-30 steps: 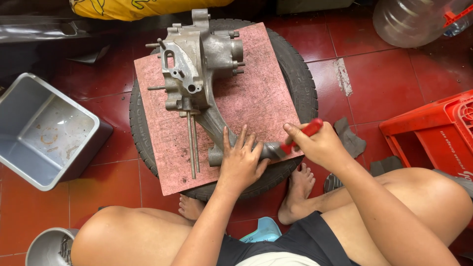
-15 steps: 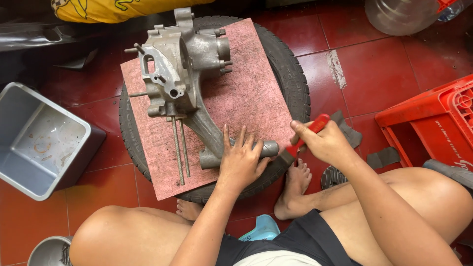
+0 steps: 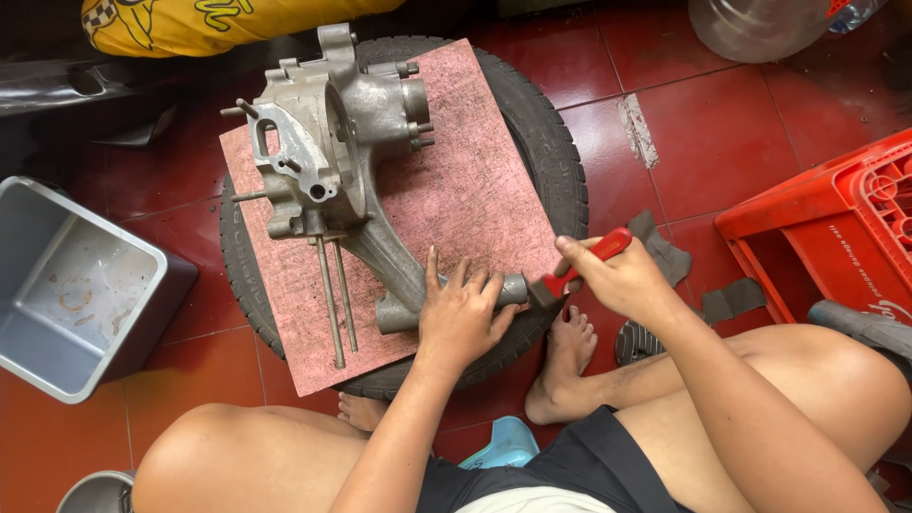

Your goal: Cleaning and assembling motorcycle engine casing components using a brush and hammer on a workshop floor.

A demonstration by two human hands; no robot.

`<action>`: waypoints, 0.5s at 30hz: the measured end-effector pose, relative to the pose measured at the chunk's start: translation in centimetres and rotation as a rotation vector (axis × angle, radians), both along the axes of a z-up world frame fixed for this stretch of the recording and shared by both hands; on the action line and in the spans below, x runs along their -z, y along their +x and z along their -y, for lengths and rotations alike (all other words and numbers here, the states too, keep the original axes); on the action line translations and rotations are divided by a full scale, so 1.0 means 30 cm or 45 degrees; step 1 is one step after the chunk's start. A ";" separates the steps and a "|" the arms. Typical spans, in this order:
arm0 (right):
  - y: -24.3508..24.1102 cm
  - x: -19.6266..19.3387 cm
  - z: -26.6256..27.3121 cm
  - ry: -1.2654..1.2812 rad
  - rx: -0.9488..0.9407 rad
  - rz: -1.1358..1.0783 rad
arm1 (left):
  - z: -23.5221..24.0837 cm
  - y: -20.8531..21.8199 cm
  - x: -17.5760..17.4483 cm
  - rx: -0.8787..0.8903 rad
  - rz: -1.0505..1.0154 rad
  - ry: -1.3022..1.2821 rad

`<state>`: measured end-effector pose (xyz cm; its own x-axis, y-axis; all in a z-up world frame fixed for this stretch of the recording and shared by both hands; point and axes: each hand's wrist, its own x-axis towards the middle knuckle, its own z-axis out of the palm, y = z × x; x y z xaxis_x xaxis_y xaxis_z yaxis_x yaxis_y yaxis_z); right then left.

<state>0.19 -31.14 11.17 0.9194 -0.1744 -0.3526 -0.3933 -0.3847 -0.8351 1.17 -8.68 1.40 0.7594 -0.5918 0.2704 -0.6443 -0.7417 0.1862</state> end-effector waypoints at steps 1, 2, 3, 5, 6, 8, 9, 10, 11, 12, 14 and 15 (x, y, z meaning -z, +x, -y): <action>0.003 0.007 0.009 0.000 -0.001 0.003 | 0.000 0.001 -0.001 -0.001 0.003 0.000; 0.003 0.015 0.017 -0.009 0.075 0.100 | -0.001 -0.001 -0.001 -0.008 -0.006 0.000; 0.004 0.023 0.025 -0.018 0.151 0.196 | -0.001 -0.004 0.000 -0.015 -0.015 -0.001; 0.005 -0.008 0.005 -0.028 0.112 0.116 | -0.004 -0.005 -0.001 -0.014 -0.006 -0.008; 0.006 -0.025 -0.003 -0.037 0.081 0.038 | -0.003 -0.001 -0.001 -0.006 0.005 -0.015; 0.010 0.007 0.010 0.009 0.085 -0.009 | -0.003 -0.004 -0.015 0.002 0.003 -0.015; 0.013 0.023 0.014 0.056 0.085 -0.056 | -0.005 -0.004 -0.022 0.004 0.000 -0.014; 0.014 0.013 0.011 0.056 0.082 -0.057 | -0.004 -0.005 -0.017 0.002 -0.001 -0.014; 0.015 0.003 0.008 -0.017 0.129 -0.013 | -0.004 -0.006 -0.012 -0.004 0.002 -0.009; 0.019 -0.006 0.004 -0.090 0.173 0.035 | -0.004 -0.003 -0.007 -0.011 0.008 -0.003; 0.016 0.007 -0.011 -0.050 0.120 -0.037 | -0.006 -0.004 -0.014 -0.009 -0.002 -0.007; 0.014 0.013 -0.018 -0.010 0.070 -0.111 | -0.005 -0.003 -0.018 -0.002 -0.014 -0.011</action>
